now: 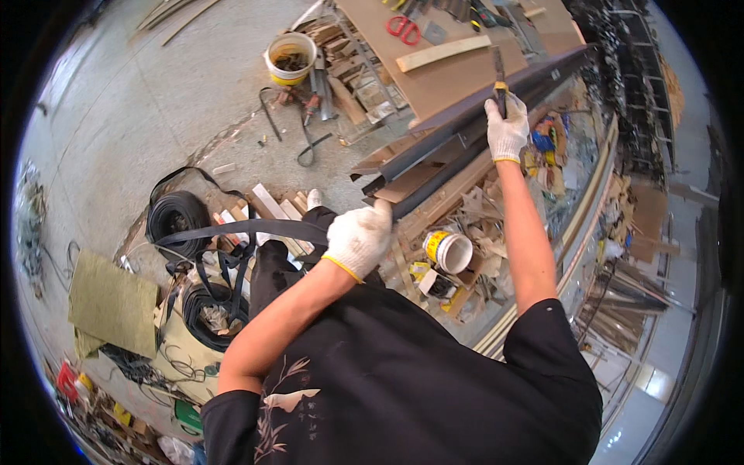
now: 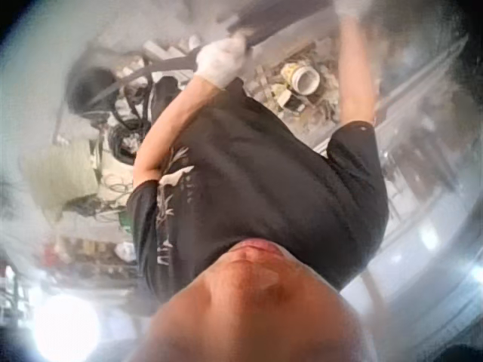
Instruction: The person uses pliers to repeatedly tap and secure a black rubber seal into the groove of a long window frame. The person holds the frame with one hand while using the pliers with the other to press the seal along the length of the frame.
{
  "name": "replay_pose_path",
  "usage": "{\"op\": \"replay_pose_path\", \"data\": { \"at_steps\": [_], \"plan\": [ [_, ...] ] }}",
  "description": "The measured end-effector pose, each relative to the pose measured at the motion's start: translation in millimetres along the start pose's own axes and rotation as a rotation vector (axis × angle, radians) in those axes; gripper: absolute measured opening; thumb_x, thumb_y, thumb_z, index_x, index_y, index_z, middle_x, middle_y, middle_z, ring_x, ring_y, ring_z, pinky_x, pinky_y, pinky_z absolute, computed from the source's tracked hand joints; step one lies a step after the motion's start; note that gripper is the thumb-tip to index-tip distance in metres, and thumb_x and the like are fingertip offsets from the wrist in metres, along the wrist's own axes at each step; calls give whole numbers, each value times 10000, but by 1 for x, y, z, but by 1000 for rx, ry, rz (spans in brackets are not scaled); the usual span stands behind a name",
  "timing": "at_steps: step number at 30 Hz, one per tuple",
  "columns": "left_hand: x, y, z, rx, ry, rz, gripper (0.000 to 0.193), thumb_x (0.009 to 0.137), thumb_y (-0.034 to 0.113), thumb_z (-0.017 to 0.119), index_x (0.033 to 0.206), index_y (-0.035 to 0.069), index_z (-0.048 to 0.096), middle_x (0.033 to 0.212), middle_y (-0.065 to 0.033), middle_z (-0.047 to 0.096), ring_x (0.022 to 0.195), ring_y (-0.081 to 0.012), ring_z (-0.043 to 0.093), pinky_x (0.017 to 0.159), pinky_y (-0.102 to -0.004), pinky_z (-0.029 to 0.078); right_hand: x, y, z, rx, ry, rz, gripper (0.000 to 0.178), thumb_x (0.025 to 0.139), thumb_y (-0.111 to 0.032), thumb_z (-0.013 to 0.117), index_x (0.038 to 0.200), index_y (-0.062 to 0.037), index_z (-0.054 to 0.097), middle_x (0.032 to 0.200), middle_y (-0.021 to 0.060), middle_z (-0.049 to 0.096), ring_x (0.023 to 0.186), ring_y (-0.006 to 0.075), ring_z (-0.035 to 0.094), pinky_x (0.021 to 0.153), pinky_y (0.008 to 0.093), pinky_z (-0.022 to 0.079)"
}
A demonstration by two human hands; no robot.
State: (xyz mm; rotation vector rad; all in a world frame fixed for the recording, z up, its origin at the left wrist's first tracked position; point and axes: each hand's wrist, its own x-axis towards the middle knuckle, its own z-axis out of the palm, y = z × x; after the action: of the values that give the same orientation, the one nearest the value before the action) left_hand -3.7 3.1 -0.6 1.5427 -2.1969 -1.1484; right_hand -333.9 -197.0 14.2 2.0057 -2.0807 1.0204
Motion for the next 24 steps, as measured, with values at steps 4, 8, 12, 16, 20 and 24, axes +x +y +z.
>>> {"op": "replay_pose_path", "data": {
  "at_steps": [4, 8, 12, 16, 20, 24],
  "plan": [
    [-11, -11, -1, 7, -79, 10, 426, 997, 403, 604, 1137, 3, 566, 819, -213, 750, 787, -412, 762, 697, -530, 595, -15, -6, -53, 772, 98, 770, 275, 851, -43, 742, 1124, -13, 737, 864, 61, 684, 836, 269, 692, 859, 338, 558],
    [-3, 1, -10, 36, -229, -20, 456, 1014, 399, 598, 1224, 0, 526, 856, -247, 756, 817, -414, 768, 703, -523, 599, -47, 43, -90, 955, 34, 1053, 155, 804, -26, 707, 953, -45, 671, 808, 64, 622, 743, 229, 629, 677, 382, 510],
    [-1, 3, -6, 54, -169, -12, 471, 1031, 391, 593, 1265, -11, 522, 835, -258, 750, 784, -404, 766, 707, -502, 605, -59, 15, -98, 689, 12, 1090, 200, 788, -59, 757, 983, -36, 718, 791, 40, 610, 699, 194, 581, 632, 376, 471],
    [5, 1, -4, 34, -156, -28, 512, 1015, 411, 624, 1327, 19, 519, 918, -279, 726, 861, -454, 734, 780, -536, 597, -60, 59, -97, 540, -48, 1037, 211, 745, -127, 793, 929, -43, 733, 784, 46, 616, 662, 195, 551, 616, 381, 460],
    [-1, -7, -10, -4, -151, -38, 661, 966, 476, 699, 1450, 71, 505, 1104, -324, 674, 1029, -501, 693, 831, -557, 586, -52, 97, -89, 245, -152, 952, 332, 725, -250, 766, 975, -33, 781, 931, 143, 732, 782, 263, 650, 736, 413, 526],
    [7, 3, -8, 35, -96, -45, 650, 969, 491, 703, 1399, 39, 518, 966, -332, 713, 932, -508, 719, 777, -578, 573, -34, 108, -89, -106, -180, 848, 473, 724, -357, 717, 1084, -62, 797, 1132, 221, 768, 1043, 379, 716, 901, 420, 549]
  ]
}}
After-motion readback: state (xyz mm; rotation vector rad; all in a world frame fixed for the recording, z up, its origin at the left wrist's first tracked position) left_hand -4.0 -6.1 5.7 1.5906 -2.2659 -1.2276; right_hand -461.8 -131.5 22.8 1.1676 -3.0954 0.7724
